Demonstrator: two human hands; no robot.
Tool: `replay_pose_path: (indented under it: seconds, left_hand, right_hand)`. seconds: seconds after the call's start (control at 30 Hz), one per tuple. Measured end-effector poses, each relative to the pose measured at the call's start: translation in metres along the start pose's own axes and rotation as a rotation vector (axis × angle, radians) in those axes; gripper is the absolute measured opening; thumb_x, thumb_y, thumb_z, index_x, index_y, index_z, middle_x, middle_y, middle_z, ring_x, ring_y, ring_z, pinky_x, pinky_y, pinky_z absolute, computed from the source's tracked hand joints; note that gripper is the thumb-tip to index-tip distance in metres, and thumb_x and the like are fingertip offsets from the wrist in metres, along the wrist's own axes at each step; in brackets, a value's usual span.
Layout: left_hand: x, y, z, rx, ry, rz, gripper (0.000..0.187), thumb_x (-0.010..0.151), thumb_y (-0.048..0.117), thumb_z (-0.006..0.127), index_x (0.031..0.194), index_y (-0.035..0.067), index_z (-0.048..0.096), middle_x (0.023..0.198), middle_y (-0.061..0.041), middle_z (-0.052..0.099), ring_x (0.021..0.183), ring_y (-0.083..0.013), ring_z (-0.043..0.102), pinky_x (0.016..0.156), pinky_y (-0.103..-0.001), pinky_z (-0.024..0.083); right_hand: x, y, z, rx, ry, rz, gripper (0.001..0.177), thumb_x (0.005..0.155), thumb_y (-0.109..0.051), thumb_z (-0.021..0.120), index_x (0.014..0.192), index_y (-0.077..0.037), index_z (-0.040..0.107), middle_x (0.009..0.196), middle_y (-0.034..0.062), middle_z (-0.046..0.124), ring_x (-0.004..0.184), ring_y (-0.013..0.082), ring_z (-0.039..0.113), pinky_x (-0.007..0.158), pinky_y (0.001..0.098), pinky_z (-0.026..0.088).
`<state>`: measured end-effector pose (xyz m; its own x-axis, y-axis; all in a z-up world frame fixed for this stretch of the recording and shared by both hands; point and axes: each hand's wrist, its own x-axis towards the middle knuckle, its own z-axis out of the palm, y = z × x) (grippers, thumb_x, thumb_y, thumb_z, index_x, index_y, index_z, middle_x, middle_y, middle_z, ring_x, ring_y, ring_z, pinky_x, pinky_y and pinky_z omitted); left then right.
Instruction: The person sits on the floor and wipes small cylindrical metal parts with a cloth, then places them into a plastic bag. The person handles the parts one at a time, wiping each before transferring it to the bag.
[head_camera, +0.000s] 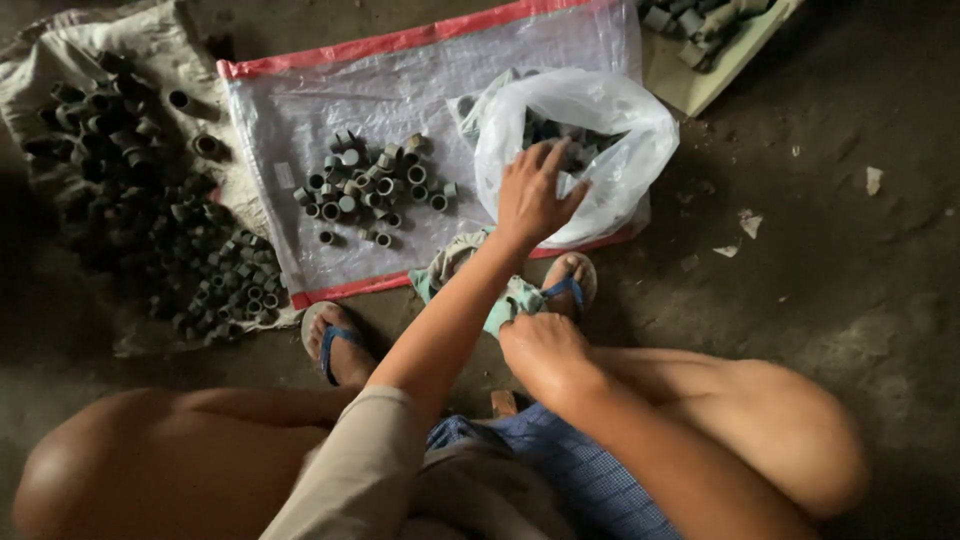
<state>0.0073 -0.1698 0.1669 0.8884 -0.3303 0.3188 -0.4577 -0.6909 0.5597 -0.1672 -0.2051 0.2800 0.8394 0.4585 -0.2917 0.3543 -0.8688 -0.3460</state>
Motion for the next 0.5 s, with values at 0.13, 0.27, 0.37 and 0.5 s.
replay_pose_path:
  seconds: [0.13, 0.27, 0.37, 0.5]
  left_hand:
    - [-0.004, -0.016, 0.004, 0.217, -0.446, 0.057, 0.092, 0.077, 0.064, 0.077, 0.149, 0.016, 0.046, 0.12, -0.01, 0.072, 0.12, -0.0316, 0.06, 0.094, -0.048, 0.047]
    - [-0.037, -0.047, -0.007, 0.062, -0.275, 0.193, 0.035, 0.083, 0.047, 0.073, 0.102, 0.017, 0.072, 0.091, -0.004, 0.074, 0.099, -0.0286, 0.064, 0.086, -0.046, 0.046]
    - [-0.058, -0.077, -0.018, -0.087, 0.246, 0.084, 0.013, 0.086, 0.026, 0.077, 0.079, 0.022, 0.066, 0.072, 0.0, 0.061, 0.071, -0.0255, 0.06, 0.074, -0.039, 0.049]
    - [-0.083, -0.142, -0.02, 0.006, 0.204, -0.225, 0.031, 0.092, 0.01, 0.06, 0.123, 0.013, 0.065, 0.108, -0.013, 0.065, 0.085, -0.0354, 0.068, 0.071, -0.046, 0.057]
  right_hand:
    - [0.008, 0.005, -0.003, 0.041, -0.018, 0.01, 0.026, 0.085, -0.004, 0.052, 0.062, -0.008, 0.062, 0.057, 0.0111, 0.061, 0.052, 0.0349, 0.068, 0.045, 0.0498, 0.053]
    - [0.006, 0.011, 0.006, 0.065, 0.004, 0.029, 0.023, 0.084, -0.016, 0.055, 0.065, -0.007, 0.063, 0.063, 0.0165, 0.067, 0.06, 0.0426, 0.07, 0.051, 0.0552, 0.055]
    - [0.002, 0.011, -0.002, 0.049, 0.012, 0.029, 0.023, 0.084, -0.021, 0.059, 0.065, -0.009, 0.064, 0.061, 0.016, 0.066, 0.059, 0.0412, 0.071, 0.051, 0.0535, 0.056]
    - [0.002, 0.006, -0.012, -0.011, 0.01, 0.048, 0.023, 0.084, -0.025, 0.06, 0.07, -0.01, 0.069, 0.062, 0.0125, 0.068, 0.061, 0.038, 0.073, 0.055, 0.053, 0.059]
